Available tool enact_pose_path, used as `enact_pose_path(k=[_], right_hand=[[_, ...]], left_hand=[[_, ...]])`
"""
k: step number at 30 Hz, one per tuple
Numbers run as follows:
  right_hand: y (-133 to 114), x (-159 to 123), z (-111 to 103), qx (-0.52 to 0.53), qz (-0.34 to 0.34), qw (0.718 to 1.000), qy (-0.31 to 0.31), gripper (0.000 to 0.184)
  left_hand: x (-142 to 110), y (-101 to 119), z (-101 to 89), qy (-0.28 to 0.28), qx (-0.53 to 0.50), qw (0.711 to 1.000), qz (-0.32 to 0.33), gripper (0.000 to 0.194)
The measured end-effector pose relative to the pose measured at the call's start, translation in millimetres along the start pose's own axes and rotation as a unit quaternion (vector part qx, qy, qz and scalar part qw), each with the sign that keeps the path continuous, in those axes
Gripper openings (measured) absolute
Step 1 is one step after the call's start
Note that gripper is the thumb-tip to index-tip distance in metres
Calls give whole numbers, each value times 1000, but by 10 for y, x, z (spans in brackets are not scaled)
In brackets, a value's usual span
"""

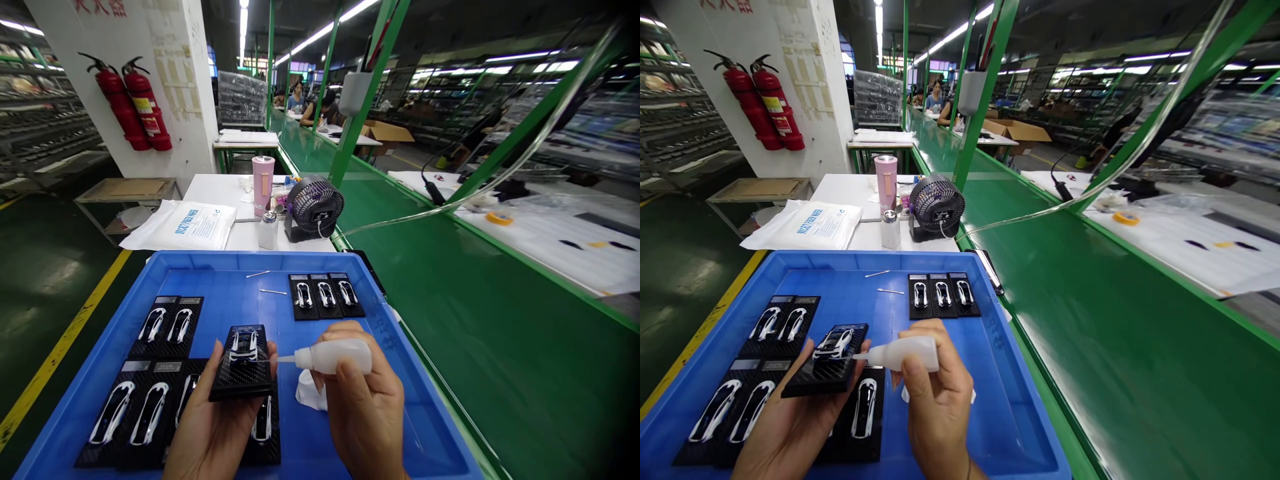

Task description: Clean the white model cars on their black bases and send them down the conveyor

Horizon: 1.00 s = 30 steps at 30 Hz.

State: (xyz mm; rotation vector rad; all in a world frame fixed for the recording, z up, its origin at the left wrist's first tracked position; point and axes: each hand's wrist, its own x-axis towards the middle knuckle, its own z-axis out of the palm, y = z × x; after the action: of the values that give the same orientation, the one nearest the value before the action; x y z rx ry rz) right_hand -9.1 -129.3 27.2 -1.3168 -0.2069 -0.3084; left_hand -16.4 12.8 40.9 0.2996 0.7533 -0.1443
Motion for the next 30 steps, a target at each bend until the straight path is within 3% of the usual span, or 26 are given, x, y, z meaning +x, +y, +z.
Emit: enact_pose_path(k=[24,30], right_hand=[[10,-17,50,-10,-11,999,-39,15],[-22,-22,23,-24,-21,998,-46,14]], left_hand=[[8,27,-17,-12,9,1000,-4,48],[58,57,-57,-26,-21,999,-32,51]])
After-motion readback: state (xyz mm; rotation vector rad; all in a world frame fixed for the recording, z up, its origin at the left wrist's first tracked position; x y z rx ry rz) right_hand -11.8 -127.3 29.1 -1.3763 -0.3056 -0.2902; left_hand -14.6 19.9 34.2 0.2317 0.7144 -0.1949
